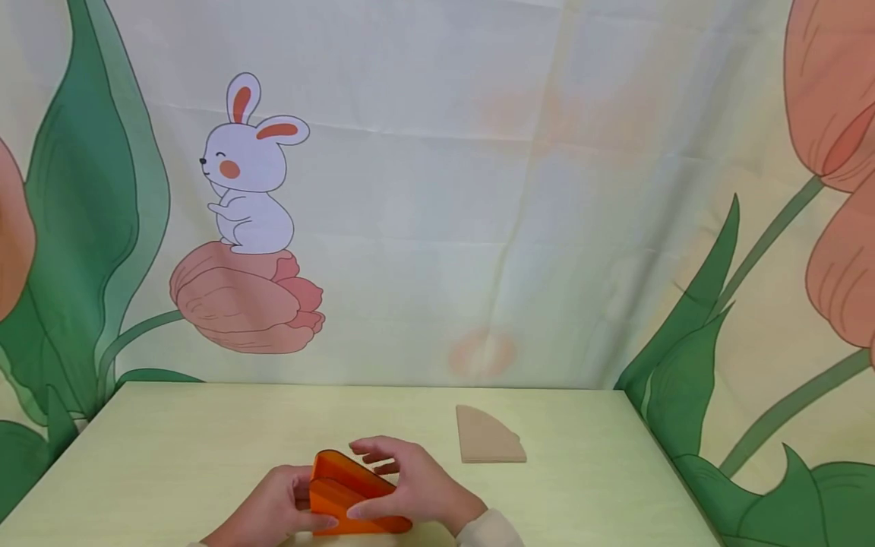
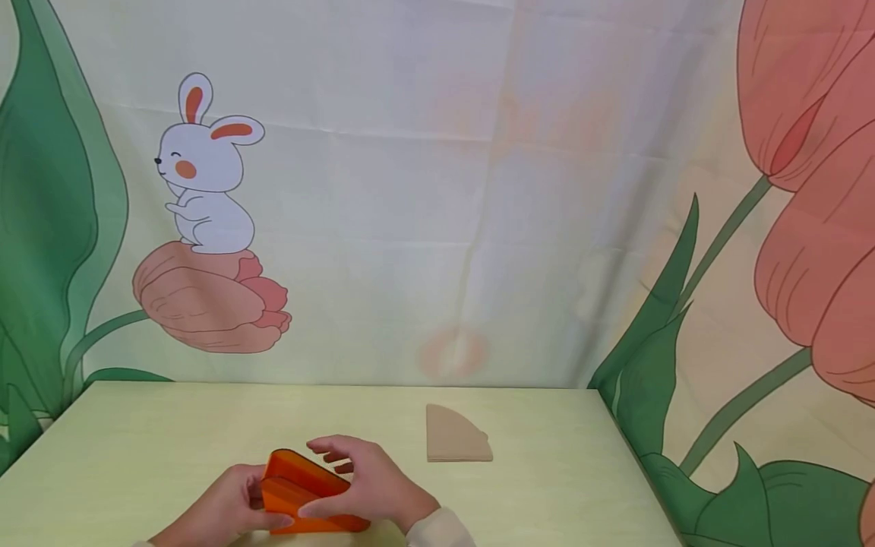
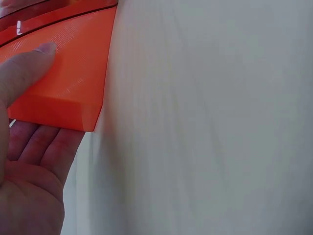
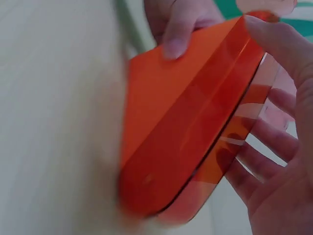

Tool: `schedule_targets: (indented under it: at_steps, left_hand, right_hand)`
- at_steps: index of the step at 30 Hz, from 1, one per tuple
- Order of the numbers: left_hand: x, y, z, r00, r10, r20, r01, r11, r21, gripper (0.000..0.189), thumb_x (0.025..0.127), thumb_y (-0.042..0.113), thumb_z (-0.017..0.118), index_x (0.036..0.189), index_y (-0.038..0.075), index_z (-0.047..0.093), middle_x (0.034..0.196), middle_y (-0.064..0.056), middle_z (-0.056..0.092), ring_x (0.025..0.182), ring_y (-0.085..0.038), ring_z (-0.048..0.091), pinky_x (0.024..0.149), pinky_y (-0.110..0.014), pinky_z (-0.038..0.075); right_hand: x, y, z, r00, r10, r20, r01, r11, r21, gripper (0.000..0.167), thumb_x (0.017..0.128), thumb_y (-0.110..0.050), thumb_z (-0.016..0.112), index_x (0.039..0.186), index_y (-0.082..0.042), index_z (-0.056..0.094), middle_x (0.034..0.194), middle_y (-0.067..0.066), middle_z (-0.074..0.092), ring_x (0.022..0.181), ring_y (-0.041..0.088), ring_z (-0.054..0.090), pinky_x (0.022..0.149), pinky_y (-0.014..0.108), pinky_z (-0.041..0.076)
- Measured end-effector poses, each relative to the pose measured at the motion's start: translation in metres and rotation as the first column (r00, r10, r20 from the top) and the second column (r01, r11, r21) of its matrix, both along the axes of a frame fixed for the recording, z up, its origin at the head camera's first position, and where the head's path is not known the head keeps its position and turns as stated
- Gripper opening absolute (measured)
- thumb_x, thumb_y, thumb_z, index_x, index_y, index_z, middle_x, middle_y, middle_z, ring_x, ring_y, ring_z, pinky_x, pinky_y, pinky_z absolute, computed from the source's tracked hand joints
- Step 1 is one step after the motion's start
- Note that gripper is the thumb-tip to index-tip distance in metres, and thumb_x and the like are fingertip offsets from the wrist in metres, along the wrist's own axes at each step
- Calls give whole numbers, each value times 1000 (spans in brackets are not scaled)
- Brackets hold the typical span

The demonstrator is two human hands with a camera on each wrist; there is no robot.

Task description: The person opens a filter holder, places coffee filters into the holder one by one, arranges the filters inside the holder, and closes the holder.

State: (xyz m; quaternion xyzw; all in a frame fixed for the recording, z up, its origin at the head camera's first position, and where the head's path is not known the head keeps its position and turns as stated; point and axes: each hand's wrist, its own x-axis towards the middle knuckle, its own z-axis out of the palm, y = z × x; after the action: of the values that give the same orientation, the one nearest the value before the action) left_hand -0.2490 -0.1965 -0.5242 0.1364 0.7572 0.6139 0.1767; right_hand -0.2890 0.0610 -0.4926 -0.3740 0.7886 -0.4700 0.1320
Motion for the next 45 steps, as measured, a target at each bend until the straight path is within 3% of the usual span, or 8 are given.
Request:
schedule_targets:
  at_steps: [6, 13, 21, 25, 32, 38, 45]
  left_hand:
    - [-1, 1, -3, 1000, -13, 3, 13, 1000, -5, 53, 83, 21, 86, 129, 4, 68, 119, -10, 75, 102, -25, 74, 91, -32, 61]
    - [-1, -1, -1, 999, -2, -41, -1, 996, -89, 47, 82, 25, 86, 124, 8, 71, 114, -6, 76, 98, -21, 71, 91, -29, 61]
    - [-2, 0, 1, 999, 1, -35, -5, 994, -110, 46, 83, 27, 86, 123, 10, 72, 115, -4, 76, 98, -20, 69, 90, -25, 60]
    - [0, -2, 1, 1000, -7, -22, 5, 997, -73, 48, 84, 24, 85, 127, 9, 70, 118, -6, 75, 101, -22, 69, 91, -28, 61]
    - [1, -2, 1, 999, 4, 40, -3, 1000, -30, 54, 83, 21, 85, 131, 7, 67, 121, -8, 74, 104, -23, 71, 94, -35, 61]
    - [1, 0, 2, 1000, 12, 22, -11, 999, -38, 53, 82, 23, 86, 128, 6, 67, 118, -8, 75, 104, -24, 72, 95, -37, 61]
    - [1, 2, 1, 999, 32, 29, -30, 998, -62, 54, 81, 22, 87, 128, 5, 67, 118, -8, 75, 102, -23, 71, 95, -39, 61]
  right_hand:
    - [8, -18, 27, 987, -60, -152, 52, 997, -54, 48, 88, -38, 81, 131, -23, 65, 121, -7, 68, 106, 9, 64, 92, 31, 60]
    - [16, -39, 45, 984, -120, -132, 123, 992, 16, 54, 81, -48, 85, 126, -24, 68, 107, -12, 68, 90, 5, 64, 78, 19, 57]
    - [17, -45, 49, 983, -84, -163, 93, 994, 51, 45, 81, -43, 87, 117, -20, 73, 102, -16, 70, 86, 1, 63, 78, 18, 57]
    - [18, -43, 52, 982, -87, -166, 95, 995, 43, 40, 83, -41, 86, 114, -17, 75, 99, -15, 71, 85, 0, 63, 79, 17, 57]
    - [18, -29, 58, 986, -104, -133, 102, 995, -23, 36, 84, -37, 85, 112, -17, 75, 100, -9, 72, 88, 3, 65, 81, 20, 58]
    - [13, -10, 58, 979, -114, -166, 101, 991, -87, 36, 85, -36, 84, 113, -16, 75, 100, -5, 73, 91, 4, 65, 82, 24, 60]
    - [9, 19, 57, 982, -119, -150, 96, 983, -154, 34, 87, -30, 84, 118, -18, 74, 103, -2, 73, 94, 10, 69, 85, 32, 62]
